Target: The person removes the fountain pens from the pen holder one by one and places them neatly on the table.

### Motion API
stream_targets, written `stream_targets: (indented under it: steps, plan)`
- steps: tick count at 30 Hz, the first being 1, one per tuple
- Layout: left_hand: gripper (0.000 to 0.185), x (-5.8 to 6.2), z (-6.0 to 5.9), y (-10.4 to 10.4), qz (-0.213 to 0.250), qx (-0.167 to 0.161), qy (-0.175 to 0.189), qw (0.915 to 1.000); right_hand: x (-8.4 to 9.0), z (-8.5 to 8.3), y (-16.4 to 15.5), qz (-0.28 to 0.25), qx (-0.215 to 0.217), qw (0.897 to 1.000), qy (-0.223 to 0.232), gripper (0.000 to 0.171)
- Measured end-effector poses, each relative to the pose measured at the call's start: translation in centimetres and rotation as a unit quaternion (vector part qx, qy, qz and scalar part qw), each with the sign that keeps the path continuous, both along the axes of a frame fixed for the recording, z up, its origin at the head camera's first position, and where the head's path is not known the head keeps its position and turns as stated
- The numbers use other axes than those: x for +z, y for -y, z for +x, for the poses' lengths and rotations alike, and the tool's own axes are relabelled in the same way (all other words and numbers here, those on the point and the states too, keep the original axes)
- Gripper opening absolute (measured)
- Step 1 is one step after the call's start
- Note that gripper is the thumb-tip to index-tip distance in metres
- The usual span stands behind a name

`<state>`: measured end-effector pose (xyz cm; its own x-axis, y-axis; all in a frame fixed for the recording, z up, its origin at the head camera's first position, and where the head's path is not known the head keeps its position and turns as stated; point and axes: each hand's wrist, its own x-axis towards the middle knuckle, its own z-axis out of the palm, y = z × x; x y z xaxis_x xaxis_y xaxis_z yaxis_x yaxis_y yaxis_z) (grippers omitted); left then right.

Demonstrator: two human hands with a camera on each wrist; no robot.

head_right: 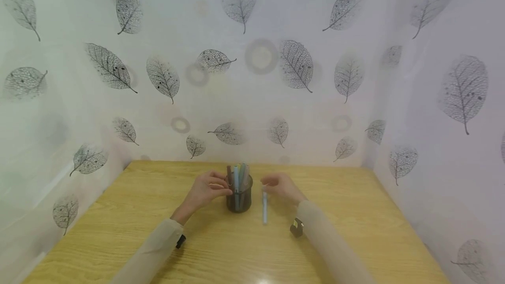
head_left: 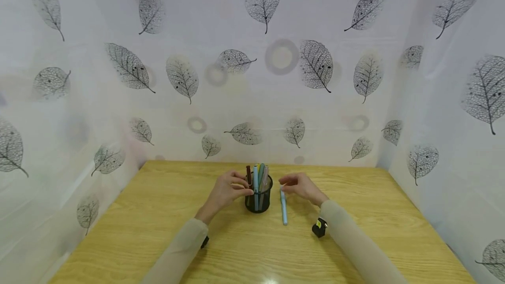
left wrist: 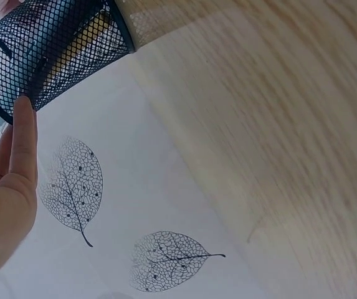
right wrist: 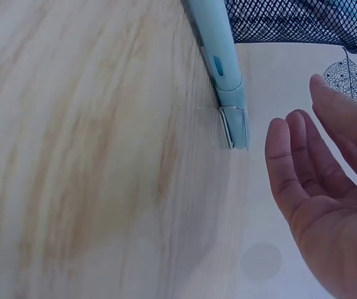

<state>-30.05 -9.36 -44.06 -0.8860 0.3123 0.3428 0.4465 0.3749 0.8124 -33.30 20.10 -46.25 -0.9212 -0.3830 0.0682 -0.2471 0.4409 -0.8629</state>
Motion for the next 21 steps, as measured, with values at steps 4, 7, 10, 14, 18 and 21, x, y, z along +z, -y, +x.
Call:
stream_targets:
  steps: [4,7,10,14,18,21]
  plan:
    - [0.013,-0.2,-0.1,0.0,0.003,0.000,0.003,1.0000,0.6,0.4,0.5,-0.025,0.003,1.000,0.002,0.037]
    - [0.014,-0.3,-0.1,0.0,0.012,-0.004,0.009,0.9999,0.8,0.4,0.7,-0.051,0.004,0.999,0.008,0.037]
    - [0.014,-0.2,0.0,0.0,0.023,-0.008,0.017,0.9996,0.4,0.0,0.9,-0.077,0.001,0.997,0.011,0.040]
    - [0.013,-0.2,0.0,0.0,0.027,-0.007,0.015,0.9995,0.6,0.0,1.3,-0.105,-0.009,0.994,0.013,0.042]
    - [0.012,-0.1,0.0,-0.1,0.022,-0.002,0.009,0.9997,0.9,0.3,1.9,-0.122,-0.014,0.992,-0.001,0.040]
    - [0.012,-0.1,0.1,-0.2,0.031,0.000,0.017,0.9994,1.0,0.3,2.3,-0.128,-0.017,0.991,-0.023,0.040]
